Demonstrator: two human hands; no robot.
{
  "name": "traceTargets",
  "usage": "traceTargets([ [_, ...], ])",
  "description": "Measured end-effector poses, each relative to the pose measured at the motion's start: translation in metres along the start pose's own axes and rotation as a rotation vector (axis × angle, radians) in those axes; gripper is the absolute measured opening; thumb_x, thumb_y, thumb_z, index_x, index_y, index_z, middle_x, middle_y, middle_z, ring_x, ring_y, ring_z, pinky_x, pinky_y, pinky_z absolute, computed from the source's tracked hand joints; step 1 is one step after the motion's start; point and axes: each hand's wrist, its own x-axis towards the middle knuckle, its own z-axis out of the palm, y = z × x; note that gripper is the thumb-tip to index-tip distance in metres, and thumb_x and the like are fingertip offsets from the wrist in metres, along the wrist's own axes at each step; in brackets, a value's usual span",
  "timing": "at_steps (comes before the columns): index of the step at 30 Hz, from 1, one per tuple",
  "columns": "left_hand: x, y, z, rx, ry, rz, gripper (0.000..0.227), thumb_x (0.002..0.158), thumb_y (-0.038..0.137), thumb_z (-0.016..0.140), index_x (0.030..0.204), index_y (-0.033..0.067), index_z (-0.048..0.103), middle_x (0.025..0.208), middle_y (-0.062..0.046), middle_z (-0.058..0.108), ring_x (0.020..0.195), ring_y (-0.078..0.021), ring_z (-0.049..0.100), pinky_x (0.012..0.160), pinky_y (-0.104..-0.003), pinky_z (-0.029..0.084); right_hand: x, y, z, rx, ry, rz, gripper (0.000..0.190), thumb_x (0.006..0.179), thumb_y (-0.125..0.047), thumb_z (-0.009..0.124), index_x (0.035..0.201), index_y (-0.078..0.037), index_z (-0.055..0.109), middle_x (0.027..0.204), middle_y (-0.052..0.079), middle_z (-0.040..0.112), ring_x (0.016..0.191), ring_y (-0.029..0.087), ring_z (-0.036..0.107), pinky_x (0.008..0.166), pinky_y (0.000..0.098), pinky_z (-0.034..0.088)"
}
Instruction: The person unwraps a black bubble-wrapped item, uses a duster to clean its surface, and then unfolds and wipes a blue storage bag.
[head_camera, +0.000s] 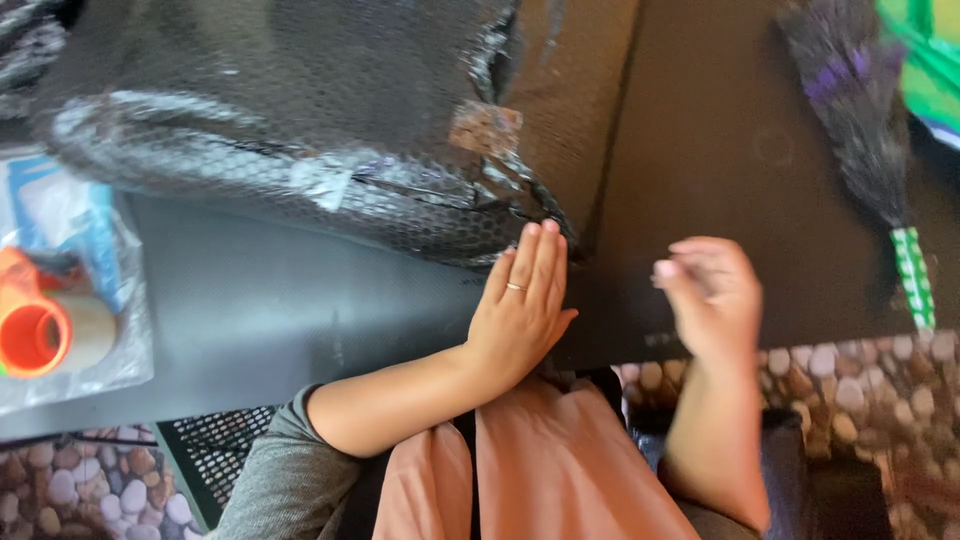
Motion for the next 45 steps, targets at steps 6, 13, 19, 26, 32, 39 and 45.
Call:
traceTargets([
  [6, 0.001, 0.016, -0.010, 0.330, -0.273, -0.001, 0.109, 0.081, 0.086, 0.068, 0.153, 0.0052, 0.053, 0.158, -0.018, 0.044, 0.147, -0.0337, 0.042, 0.116, -0.040, 0.038, -0.070, 0.038, -0.123, -0.224, 0.506, 0.207, 0.017, 0.102, -0.008, 0.071, 0.116, -0.015, 0.064, 0.102, 0.001, 0.061, 0.097, 0.008, 0.060, 0.091, 0.0182, 0.048],
  [13, 0.024, 0.018, -0.004, 0.302, -0.242, 0.053, 0.110, 0.091, 0.088, 0.071, 0.151, -0.0021, 0.053, 0.157, -0.023, 0.041, 0.146, -0.0371, 0.040, 0.116, -0.039, 0.044, -0.133, 0.078, -0.101, 0.301, 0.520, 0.953, 0.035, 0.090, -0.034, 0.065, 0.124, -0.023, 0.067, 0.119, 0.002, 0.073, 0.094, 0.014, 0.065, 0.078, 0.0285, 0.044],
  [19, 0.031, 0.026, -0.005, 0.376, -0.291, 0.037, 0.126, 0.085, 0.101, 0.060, 0.152, -0.0052, 0.051, 0.156, -0.026, 0.041, 0.146, -0.0416, 0.037, 0.117, -0.042, 0.041, -0.127, 0.070, -0.084, 0.206, 0.664, 0.770, 0.018, 0.083, -0.015, 0.086, 0.095, -0.015, 0.073, 0.076, 0.001, 0.070, 0.066, 0.010, 0.068, 0.054, 0.0168, 0.043],
  [26, 0.031, 0.042, 0.001, 0.524, -0.319, -0.024, 0.130, 0.075, 0.109, 0.040, 0.149, 0.0038, 0.057, 0.154, -0.017, 0.048, 0.144, -0.0313, 0.039, 0.112, -0.037, 0.036, -0.108, -0.046, -0.070, -0.936, 0.157, -0.114, 0.007, 0.097, -0.009, 0.081, 0.094, -0.012, 0.076, 0.085, 0.002, 0.070, 0.076, 0.021, 0.063, 0.074, 0.0356, 0.048],
  [32, 0.034, 0.052, 0.011, 0.590, -0.303, -0.043, 0.131, 0.073, 0.108, 0.034, 0.149, 0.0036, 0.057, 0.154, -0.017, 0.049, 0.143, -0.0343, 0.041, 0.115, -0.040, 0.035, -0.042, -0.160, -0.027, -0.482, -0.086, -0.399, 0.012, 0.090, 0.005, 0.081, 0.088, 0.001, 0.070, 0.087, 0.012, 0.071, 0.079, 0.023, 0.064, 0.083, 0.0349, 0.049],
  [39, 0.013, 0.068, 0.060, 0.330, -0.245, -0.037, 0.118, 0.073, 0.096, 0.051, 0.144, 0.0012, 0.059, 0.150, -0.020, 0.053, 0.144, -0.0373, 0.042, 0.123, -0.051, 0.033, 0.058, -0.186, 0.070, -0.452, -0.541, -0.581, 0.017, 0.089, -0.018, 0.084, 0.084, -0.016, 0.067, 0.076, -0.008, 0.064, 0.081, 0.017, 0.057, 0.082, 0.0316, 0.045],
  [45, 0.022, 0.060, 0.046, 0.170, -0.174, -0.037, 0.110, 0.061, 0.084, 0.067, 0.132, 0.0003, 0.065, 0.138, -0.021, 0.063, 0.138, -0.0466, 0.049, 0.117, -0.056, 0.045, 0.088, -0.137, 0.107, -0.790, -0.491, -0.608, 0.027, 0.073, -0.024, 0.087, 0.093, -0.021, 0.069, 0.082, -0.007, 0.065, 0.091, 0.020, 0.062, 0.081, 0.0370, 0.052],
])
